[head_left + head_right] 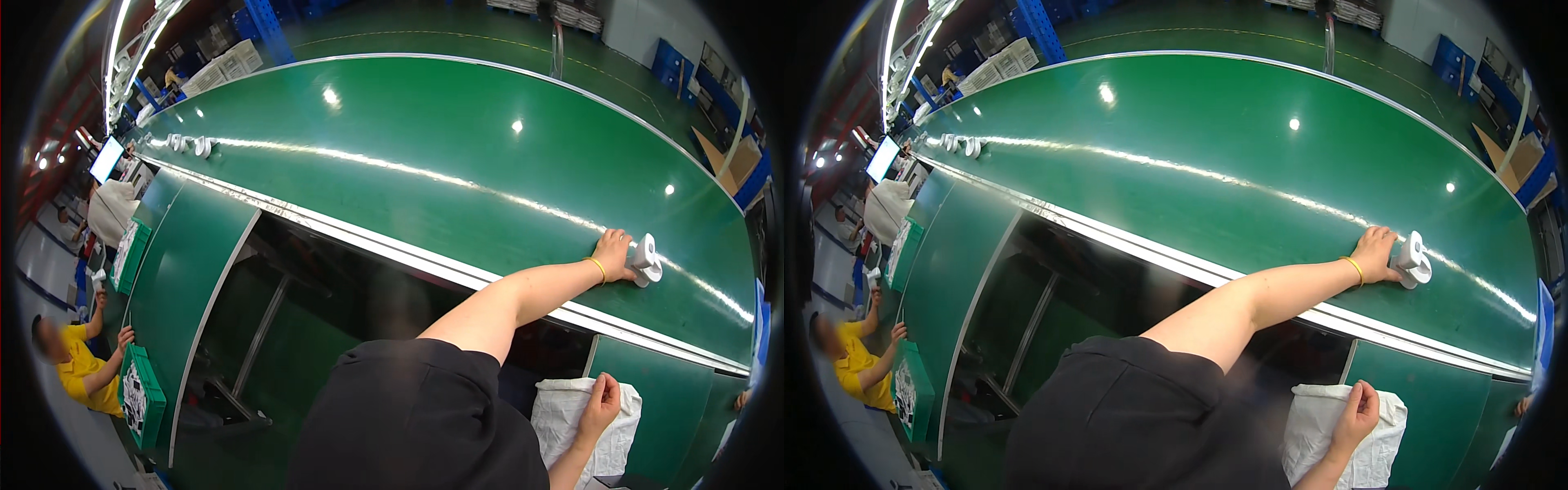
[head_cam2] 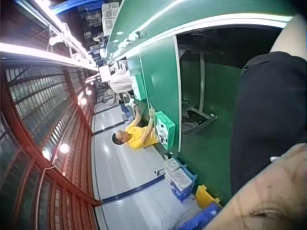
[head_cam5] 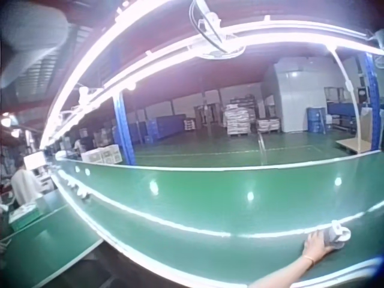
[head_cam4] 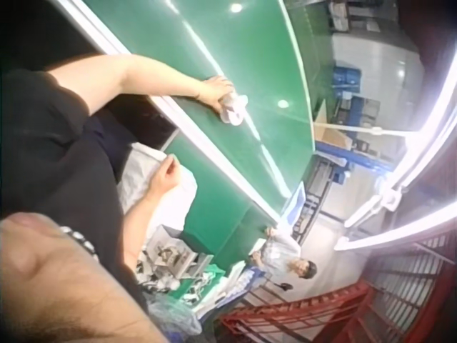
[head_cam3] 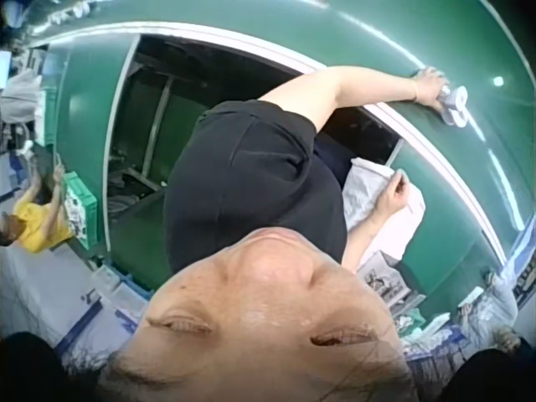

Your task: Assembling plastic device housings by inserting internal components and securing them with screws using an electric screwdriver.

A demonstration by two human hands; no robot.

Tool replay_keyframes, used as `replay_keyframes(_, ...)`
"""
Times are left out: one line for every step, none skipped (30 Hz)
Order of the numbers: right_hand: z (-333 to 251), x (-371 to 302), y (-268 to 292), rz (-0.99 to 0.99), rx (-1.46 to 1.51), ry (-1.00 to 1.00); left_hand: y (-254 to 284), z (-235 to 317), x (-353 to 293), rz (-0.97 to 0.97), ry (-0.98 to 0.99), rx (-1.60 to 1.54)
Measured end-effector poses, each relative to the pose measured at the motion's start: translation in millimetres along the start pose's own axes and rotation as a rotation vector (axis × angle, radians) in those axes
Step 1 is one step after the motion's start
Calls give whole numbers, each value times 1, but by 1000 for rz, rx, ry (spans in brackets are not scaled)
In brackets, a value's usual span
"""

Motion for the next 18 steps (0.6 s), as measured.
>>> replay_keyframes(0,-1,0,4,-6,6,3,4,-1,-7,-9,-59)
replay_keyframes(-1,-1,0,2,-11,15,6,6,-4,-1,-4,-56)
replay_keyframes(-2,-1,-2,-8,-9,16,12,13,-9,78,-63,-87)
replay_keyframes(-3,-1,-4,-21,-1,15,19,20,-15,158,-121,-117)
replay_keyframes(-3,-2,-5,-25,3,10,21,30,-21,158,-117,-116)
replay_keyframes(-2,-2,-9,-32,4,7,27,48,-29,161,-217,-113)
replay_keyframes(-4,-3,-12,-11,31,21,30,66,-38,164,-315,-109)
replay_keyframes(-7,-3,-15,5,60,38,33,76,-44,170,-307,-101)
replay_keyframes(-8,-5,-7,34,50,42,28,105,-57,203,-486,-118)
replay_keyframes(-6,-6,6,82,89,-21,24,134,-71,238,-664,-143)
replay_keyframes(0,-9,15,129,136,-92,19,153,-81,178,-711,-213)
replay_keyframes(3,-11,19,262,194,-120,18,166,-90,142,-745,-272)
replay_keyframes(7,-11,18,310,183,-126,15,178,-101,99,-784,-345)
replay_keyframes(11,-11,14,286,260,-148,12,182,-107,46,-780,-387)
replay_keyframes(2,-10,15,287,333,-170,8,188,-113,-26,-784,-446)
replay_keyframes(-3,-10,9,345,354,-210,5,190,-118,-70,-756,-437)
replay_keyframes(4,-5,8,303,431,-197,8,191,-120,-169,-690,-512)
replay_keyframes(1,-1,7,309,461,-170,10,193,-122,-210,-674,-524)
Point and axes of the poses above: each hand's wrist, its own x-axis towards the middle knuckle, its own y-axis out of the back of the hand, z = x × y, the point moved 6 cm from there along x, towards the middle knuckle, and after that the axes turned 6 degrees about z, right-handed, at the moved point
